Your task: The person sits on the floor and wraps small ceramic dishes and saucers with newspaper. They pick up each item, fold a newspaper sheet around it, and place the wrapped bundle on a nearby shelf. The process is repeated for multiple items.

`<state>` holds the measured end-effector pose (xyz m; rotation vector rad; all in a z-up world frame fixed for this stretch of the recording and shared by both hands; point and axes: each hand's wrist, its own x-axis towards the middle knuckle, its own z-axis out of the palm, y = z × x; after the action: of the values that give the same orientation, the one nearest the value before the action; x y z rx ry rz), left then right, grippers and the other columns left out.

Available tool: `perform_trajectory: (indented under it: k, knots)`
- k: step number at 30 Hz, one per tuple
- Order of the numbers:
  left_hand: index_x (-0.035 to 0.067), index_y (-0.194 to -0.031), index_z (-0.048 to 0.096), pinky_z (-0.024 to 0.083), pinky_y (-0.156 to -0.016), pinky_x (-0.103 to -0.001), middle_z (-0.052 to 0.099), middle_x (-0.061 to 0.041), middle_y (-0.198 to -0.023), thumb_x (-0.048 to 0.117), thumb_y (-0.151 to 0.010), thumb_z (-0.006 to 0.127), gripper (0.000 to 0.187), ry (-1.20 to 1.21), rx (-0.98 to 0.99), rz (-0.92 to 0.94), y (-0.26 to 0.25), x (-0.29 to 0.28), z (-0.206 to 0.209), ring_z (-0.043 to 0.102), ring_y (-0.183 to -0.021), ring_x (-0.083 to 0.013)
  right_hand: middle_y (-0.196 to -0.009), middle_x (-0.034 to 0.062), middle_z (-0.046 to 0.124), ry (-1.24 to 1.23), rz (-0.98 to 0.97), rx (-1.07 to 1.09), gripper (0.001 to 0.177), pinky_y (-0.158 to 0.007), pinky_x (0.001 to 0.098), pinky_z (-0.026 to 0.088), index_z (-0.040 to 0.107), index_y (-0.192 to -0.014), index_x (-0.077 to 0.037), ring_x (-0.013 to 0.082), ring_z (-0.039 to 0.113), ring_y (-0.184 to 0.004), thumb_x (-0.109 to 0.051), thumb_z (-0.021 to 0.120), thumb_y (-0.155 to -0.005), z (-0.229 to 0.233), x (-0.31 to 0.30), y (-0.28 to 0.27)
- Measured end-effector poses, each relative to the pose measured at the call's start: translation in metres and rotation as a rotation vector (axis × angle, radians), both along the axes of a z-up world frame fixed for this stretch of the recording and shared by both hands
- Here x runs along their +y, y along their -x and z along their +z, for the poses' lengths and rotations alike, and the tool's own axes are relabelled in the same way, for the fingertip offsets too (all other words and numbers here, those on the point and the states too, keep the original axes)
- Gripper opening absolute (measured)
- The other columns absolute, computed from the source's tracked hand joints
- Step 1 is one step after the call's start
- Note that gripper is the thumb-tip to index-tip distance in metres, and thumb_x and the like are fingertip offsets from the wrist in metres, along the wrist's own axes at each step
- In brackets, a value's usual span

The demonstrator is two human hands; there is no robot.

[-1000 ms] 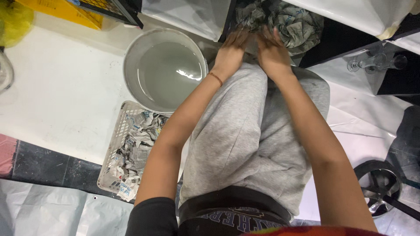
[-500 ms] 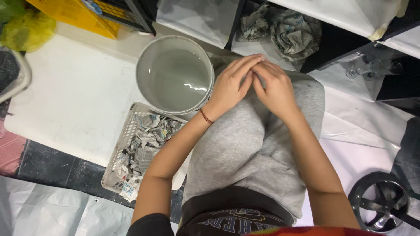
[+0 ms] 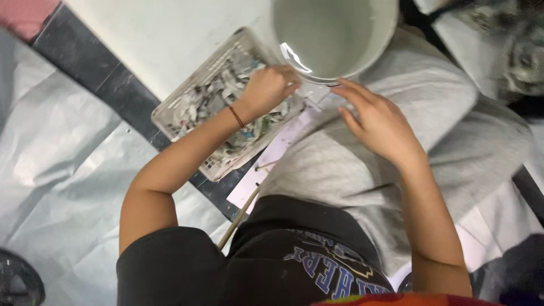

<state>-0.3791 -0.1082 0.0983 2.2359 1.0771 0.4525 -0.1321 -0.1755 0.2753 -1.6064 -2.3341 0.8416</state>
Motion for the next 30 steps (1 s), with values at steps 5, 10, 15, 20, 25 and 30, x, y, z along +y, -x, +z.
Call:
perform_trajectory:
  k: [5, 10, 15, 20, 25, 30]
  knots:
    - [-0.002, -0.132, 0.062, 0.044, -0.102, -0.053, 0.056, -0.025, -0.130, 0.019, -0.073, 0.078, 0.065, -0.041, 0.122, 0.239, 0.062, -0.057, -0.138, 0.050, -0.124, -0.0497, -0.142, 0.0171, 0.060, 0.090, 0.185, -0.038, 0.039, -0.098, 0.0484, 0.049, 0.064, -0.133, -0.006, 0.0393, 0.063, -0.119, -0.024, 0.062, -0.098, -0.060, 0.029, 0.071]
    - [0.013, -0.105, 0.059, 0.048, -0.102, -0.050, 0.062, -0.017, -0.132, 0.019, -0.076, 0.074, 0.034, -0.169, 0.224, 0.499, 0.047, -0.066, -0.205, 0.055, -0.128, -0.0428, -0.132, 0.0166, 0.067, 0.226, 0.224, -0.050, 0.038, -0.096, 0.0486, 0.050, 0.064, -0.132, -0.006, 0.0393, 0.064, -0.115, -0.024, 0.061, -0.098, -0.118, 0.045, 0.119]
    - [0.008, -0.113, 0.048, 0.059, -0.086, -0.043, 0.075, -0.013, -0.104, 0.022, -0.110, 0.052, 0.015, 0.464, -0.265, 0.798, 0.046, -0.055, -0.220, 0.074, -0.100, -0.0292, -0.125, 0.0160, 0.071, 0.527, 0.055, -0.200, 0.041, -0.098, 0.0454, 0.052, 0.064, -0.139, -0.017, 0.0357, 0.071, -0.106, -0.026, 0.057, -0.100, -0.142, 0.049, 0.105]
    - [0.009, -0.130, 0.045, 0.063, -0.090, -0.044, 0.067, -0.016, -0.112, 0.024, -0.116, 0.039, 0.022, 0.741, -1.239, 0.738, 0.066, -0.067, -0.198, 0.069, -0.104, -0.0296, -0.133, 0.0280, 0.060, 0.238, 0.127, 0.243, 0.066, -0.097, 0.0496, 0.049, 0.049, -0.145, 0.002, 0.0411, 0.059, -0.119, -0.027, 0.078, -0.093, -0.159, 0.046, 0.104]
    - [0.005, -0.154, 0.035, 0.057, -0.114, -0.044, 0.053, -0.014, -0.145, 0.021, -0.116, 0.034, 0.041, 0.904, -1.731, 0.533, 0.074, -0.091, -0.097, 0.062, -0.132, -0.0230, -0.122, 0.0104, 0.070, 0.491, -0.028, 0.521, 0.049, -0.092, 0.0380, 0.052, 0.058, -0.138, -0.002, 0.0239, 0.065, -0.108, -0.021, 0.079, -0.098, -0.140, 0.026, 0.119]
    - [0.008, -0.148, 0.041, 0.050, -0.079, -0.035, 0.060, -0.013, -0.118, 0.011, -0.112, 0.046, 0.037, 0.804, -1.234, 0.523, 0.081, -0.099, -0.010, 0.056, -0.096, -0.0193, -0.116, 0.0007, 0.070, 0.703, -0.186, 0.873, 0.066, -0.089, 0.0257, 0.058, 0.046, -0.143, -0.011, 0.0073, 0.068, -0.104, -0.016, 0.080, -0.086, -0.119, 0.005, 0.115]
